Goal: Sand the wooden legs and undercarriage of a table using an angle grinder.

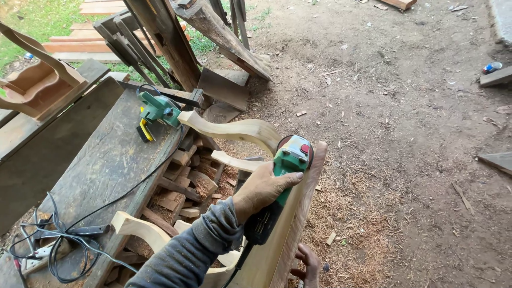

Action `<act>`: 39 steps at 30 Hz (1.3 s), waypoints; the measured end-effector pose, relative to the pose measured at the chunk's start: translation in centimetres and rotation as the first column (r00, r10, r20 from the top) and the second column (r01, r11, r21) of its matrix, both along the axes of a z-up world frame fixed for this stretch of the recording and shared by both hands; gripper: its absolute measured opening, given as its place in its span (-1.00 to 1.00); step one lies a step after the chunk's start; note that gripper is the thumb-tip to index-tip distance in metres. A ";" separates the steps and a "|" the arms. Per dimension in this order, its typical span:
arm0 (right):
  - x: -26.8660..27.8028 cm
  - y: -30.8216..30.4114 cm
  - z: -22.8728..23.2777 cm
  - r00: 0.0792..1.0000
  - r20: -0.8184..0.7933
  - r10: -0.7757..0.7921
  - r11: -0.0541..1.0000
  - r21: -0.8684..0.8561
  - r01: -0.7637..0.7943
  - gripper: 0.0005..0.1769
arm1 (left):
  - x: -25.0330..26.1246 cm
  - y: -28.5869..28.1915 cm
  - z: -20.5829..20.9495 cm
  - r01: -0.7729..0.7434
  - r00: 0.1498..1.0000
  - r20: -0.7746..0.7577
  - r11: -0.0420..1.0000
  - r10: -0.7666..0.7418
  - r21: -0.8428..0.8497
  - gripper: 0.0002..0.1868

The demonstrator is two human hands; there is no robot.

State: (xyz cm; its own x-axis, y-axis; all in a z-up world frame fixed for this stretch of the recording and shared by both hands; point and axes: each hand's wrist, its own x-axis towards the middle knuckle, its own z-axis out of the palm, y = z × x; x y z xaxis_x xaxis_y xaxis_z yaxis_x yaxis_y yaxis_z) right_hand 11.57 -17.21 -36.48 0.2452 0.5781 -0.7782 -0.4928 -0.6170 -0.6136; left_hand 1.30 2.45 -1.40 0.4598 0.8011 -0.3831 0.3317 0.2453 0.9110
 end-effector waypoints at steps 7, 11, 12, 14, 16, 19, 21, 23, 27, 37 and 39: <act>-0.1 0.0 -0.5 1.000 -0.008 0.016 1.000 -0.021 -0.017 0.03 | -0.4 0.1 0.6 -0.041 0.999 0.020 0.997 0.040 0.059 -0.63; 0.0 0.1 -0.5 0.999 -0.034 0.024 1.000 -0.013 -0.025 0.02 | -0.6 0.0 1.3 -0.054 0.997 -0.054 0.994 0.060 0.100 -0.62; 0.0 0.1 -0.4 0.999 -0.031 0.023 1.000 -0.019 -0.024 0.01 | -0.6 0.0 1.0 -0.076 0.996 -0.030 0.993 0.079 0.095 -0.62; 0.1 0.2 0.0 0.999 -0.028 0.022 0.999 -0.024 -0.023 0.01 | -0.6 0.3 0.5 -0.097 0.995 -0.004 0.991 0.098 0.093 -0.61; 0.0 -0.1 0.5 0.999 -0.030 0.029 0.999 0.021 -0.028 0.02 | -0.5 0.6 -0.2 -0.107 0.988 0.112 0.994 0.105 0.013 -0.60; -0.2 0.2 -0.2 1.000 -0.024 -0.009 1.000 0.000 0.009 0.03 | 0.0 0.7 -0.1 -0.080 0.992 0.098 0.996 0.084 -0.048 -0.60; -0.1 0.1 -0.5 1.000 -0.015 -0.014 1.000 0.002 0.014 0.04 | 0.3 0.7 0.3 -0.057 0.996 0.073 0.997 0.061 -0.054 -0.61; -0.1 0.1 -0.2 1.000 -0.008 -0.020 1.000 0.008 0.020 0.04 | 0.5 0.9 0.3 -0.034 0.998 0.044 0.998 0.037 -0.058 -0.62; -0.2 0.5 1.2 1.000 0.013 0.009 1.000 -0.003 -0.009 0.04 | 0.7 1.1 0.1 -0.016 1.000 0.020 0.999 0.017 -0.030 -0.63; -0.7 1.3 0.0 0.997 -0.047 -0.059 0.996 -0.066 0.056 -0.02 | 0.0 1.2 0.5 -0.072 0.996 -0.048 0.993 0.076 0.095 -0.65; -0.8 1.0 -1.0 0.998 -0.046 -0.045 0.998 -0.047 0.043 -0.05 | -0.2 1.3 0.5 -0.072 0.995 -0.061 0.991 0.080 0.117 -0.65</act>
